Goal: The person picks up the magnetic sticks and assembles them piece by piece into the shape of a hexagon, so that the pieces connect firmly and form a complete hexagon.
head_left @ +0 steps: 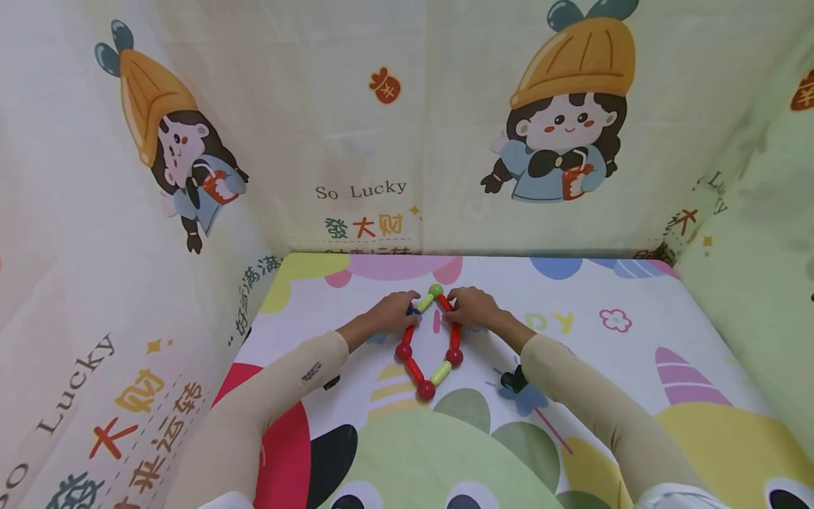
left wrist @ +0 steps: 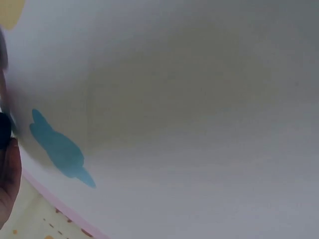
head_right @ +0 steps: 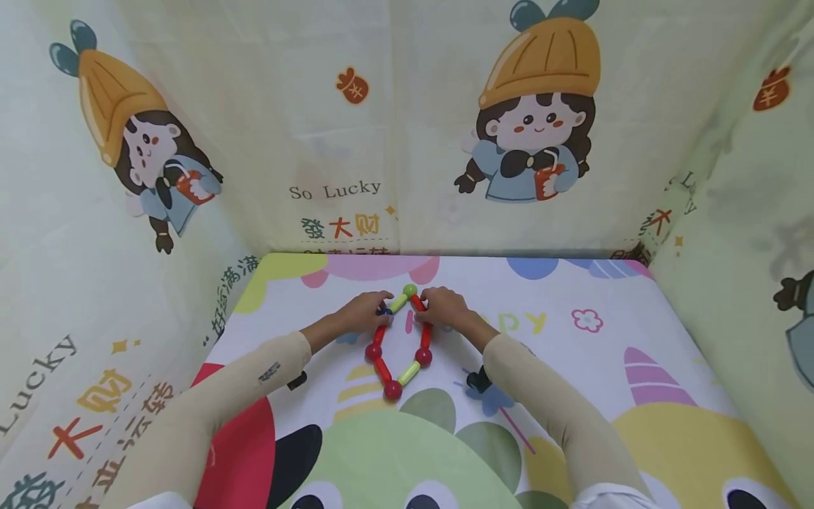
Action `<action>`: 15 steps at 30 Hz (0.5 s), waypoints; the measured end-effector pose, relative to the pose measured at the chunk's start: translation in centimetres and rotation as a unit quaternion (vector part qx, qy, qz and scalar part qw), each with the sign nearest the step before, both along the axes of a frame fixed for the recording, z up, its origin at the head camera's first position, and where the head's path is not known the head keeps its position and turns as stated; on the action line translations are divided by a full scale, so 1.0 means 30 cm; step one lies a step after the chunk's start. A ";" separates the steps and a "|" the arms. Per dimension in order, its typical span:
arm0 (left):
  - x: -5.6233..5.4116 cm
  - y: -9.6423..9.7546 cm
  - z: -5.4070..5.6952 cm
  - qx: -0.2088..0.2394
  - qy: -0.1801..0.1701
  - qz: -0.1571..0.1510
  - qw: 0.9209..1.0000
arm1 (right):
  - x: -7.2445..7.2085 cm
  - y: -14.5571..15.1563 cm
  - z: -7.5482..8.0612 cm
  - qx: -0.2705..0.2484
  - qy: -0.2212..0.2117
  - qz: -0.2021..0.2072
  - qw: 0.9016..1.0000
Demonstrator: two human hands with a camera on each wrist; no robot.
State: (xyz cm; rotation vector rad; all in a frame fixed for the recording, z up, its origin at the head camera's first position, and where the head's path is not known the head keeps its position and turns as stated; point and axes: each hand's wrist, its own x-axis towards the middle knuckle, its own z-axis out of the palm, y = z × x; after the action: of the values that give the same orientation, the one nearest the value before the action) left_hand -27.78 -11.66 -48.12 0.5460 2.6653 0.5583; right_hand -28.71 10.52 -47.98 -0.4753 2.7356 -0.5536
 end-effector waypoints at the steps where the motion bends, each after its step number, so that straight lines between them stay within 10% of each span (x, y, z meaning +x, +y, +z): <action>1: 0.000 0.003 -0.002 -0.002 0.004 0.003 1.000 | 0.000 0.000 -0.001 -0.003 0.001 -0.002 1.000; 15: 0.013 -0.028 -0.010 0.007 0.019 0.006 1.000 | 0.004 0.080 -0.005 -0.029 -0.014 0.016 0.999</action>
State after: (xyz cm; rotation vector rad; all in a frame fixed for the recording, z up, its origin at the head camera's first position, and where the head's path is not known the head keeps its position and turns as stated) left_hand -27.38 -12.51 -48.42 0.5498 2.7035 0.5770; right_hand -28.60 12.93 -48.15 -0.5207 2.6862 -0.6275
